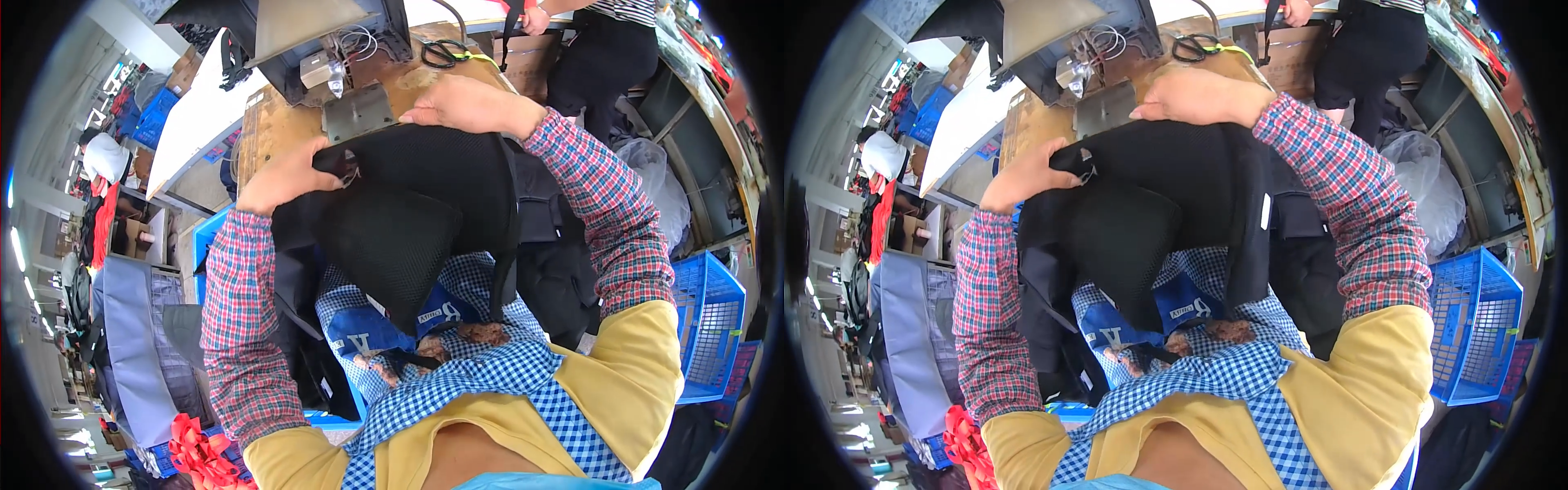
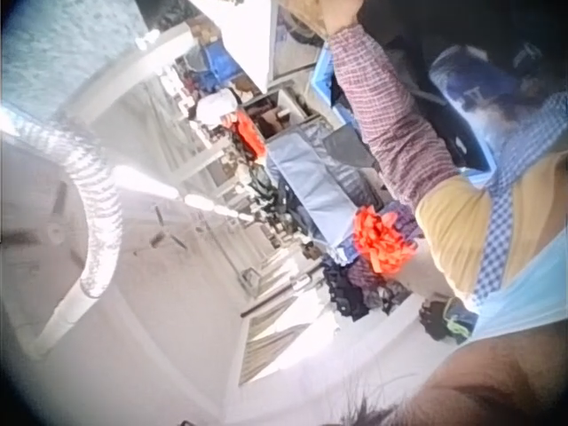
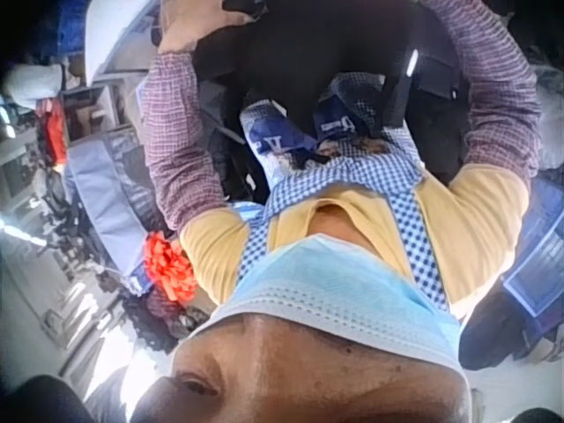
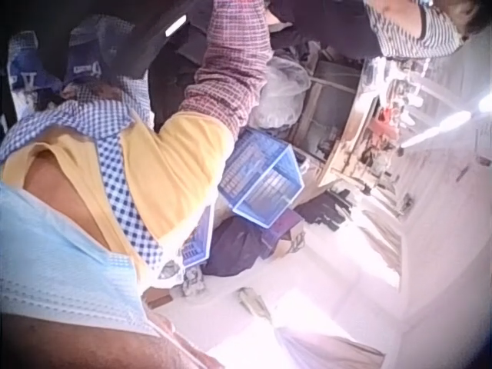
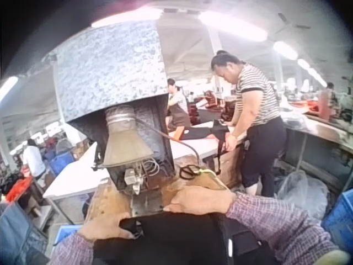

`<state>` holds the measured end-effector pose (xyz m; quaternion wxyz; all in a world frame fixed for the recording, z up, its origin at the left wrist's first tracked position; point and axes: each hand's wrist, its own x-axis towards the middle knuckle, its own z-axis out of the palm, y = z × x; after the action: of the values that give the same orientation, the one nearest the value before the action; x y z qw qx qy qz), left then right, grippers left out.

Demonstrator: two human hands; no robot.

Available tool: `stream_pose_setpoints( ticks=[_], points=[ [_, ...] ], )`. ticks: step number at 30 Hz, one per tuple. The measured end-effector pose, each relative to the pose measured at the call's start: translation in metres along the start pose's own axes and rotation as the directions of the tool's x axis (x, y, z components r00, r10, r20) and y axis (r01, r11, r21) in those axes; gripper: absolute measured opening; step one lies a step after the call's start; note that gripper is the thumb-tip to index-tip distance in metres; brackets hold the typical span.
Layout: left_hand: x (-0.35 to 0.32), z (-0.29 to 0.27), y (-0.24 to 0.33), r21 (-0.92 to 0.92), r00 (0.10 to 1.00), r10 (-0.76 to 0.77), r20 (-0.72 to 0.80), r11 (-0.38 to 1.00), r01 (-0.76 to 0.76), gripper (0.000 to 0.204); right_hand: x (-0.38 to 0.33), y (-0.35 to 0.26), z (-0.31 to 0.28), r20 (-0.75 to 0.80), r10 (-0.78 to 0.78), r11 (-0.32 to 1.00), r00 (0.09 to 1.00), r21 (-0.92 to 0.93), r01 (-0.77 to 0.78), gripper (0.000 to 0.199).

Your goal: The person is assembling black fabric pieces by joining them using an industrial sewing machine.

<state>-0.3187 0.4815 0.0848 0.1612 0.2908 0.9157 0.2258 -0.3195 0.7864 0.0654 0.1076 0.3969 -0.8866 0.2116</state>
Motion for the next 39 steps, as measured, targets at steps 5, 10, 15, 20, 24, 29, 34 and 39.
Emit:
stream_pose_setpoints(
  ticks=[5, 10, 15, 20, 24, 29, 34, 39],
  points=[
    [0.04, -0.006, -0.027, -0.007, 0.999, 0.023, -0.034, 1.0, -0.023, 0.055, 0.024, 0.028, -0.003, 0.068, 0.075, 0.995, 0.995, 0.066, -0.079, 0.051],
    [0.062, -0.016, -0.017, -0.069, 0.995, -0.03, -0.094, 0.997, 0.024, 0.05, 0.041, 0.064, -0.008, 0.159, 0.153, 0.987, 0.975, 0.015, -0.158, 0.055],
    [0.076, -0.028, -0.031, -0.15, 0.999, -0.05, 0.011, 0.987, 0.051, 0.056, 0.059, 0.079, -0.006, 0.227, 0.205, 0.974, 0.952, 0.046, -0.221, 0.052],
    [0.086, -0.026, -0.051, -0.262, 0.995, -0.087, -0.047, 0.963, 0.072, 0.058, 0.069, 0.093, -0.001, 0.242, 0.208, 0.964, 0.948, 0.116, -0.241, 0.051],
    [0.083, -0.021, -0.063, -0.39, 0.982, -0.119, -0.149, 0.919, 0.053, 0.056, 0.076, 0.083, -0.008, 0.253, 0.191, 0.966, 0.949, 0.124, -0.227, 0.053],
    [0.071, -0.025, -0.035, -0.347, 0.986, -0.076, -0.146, 0.938, 0.02, 0.045, 0.069, 0.089, -0.007, 0.135, 0.128, 0.976, 0.983, 0.158, -0.148, 0.053],
    [0.067, -0.028, -0.04, -0.244, 0.984, -0.018, -0.175, 0.969, -0.026, 0.037, 0.073, 0.078, -0.015, 0.145, 0.2, 0.969, 0.969, 0.118, -0.218, 0.053],
    [0.072, -0.027, -0.043, -0.265, 0.984, 0.016, -0.179, 0.962, -0.063, 0.035, 0.07, 0.079, -0.015, 0.074, 0.162, 0.967, 0.984, 0.184, -0.173, 0.053]
  ],
)
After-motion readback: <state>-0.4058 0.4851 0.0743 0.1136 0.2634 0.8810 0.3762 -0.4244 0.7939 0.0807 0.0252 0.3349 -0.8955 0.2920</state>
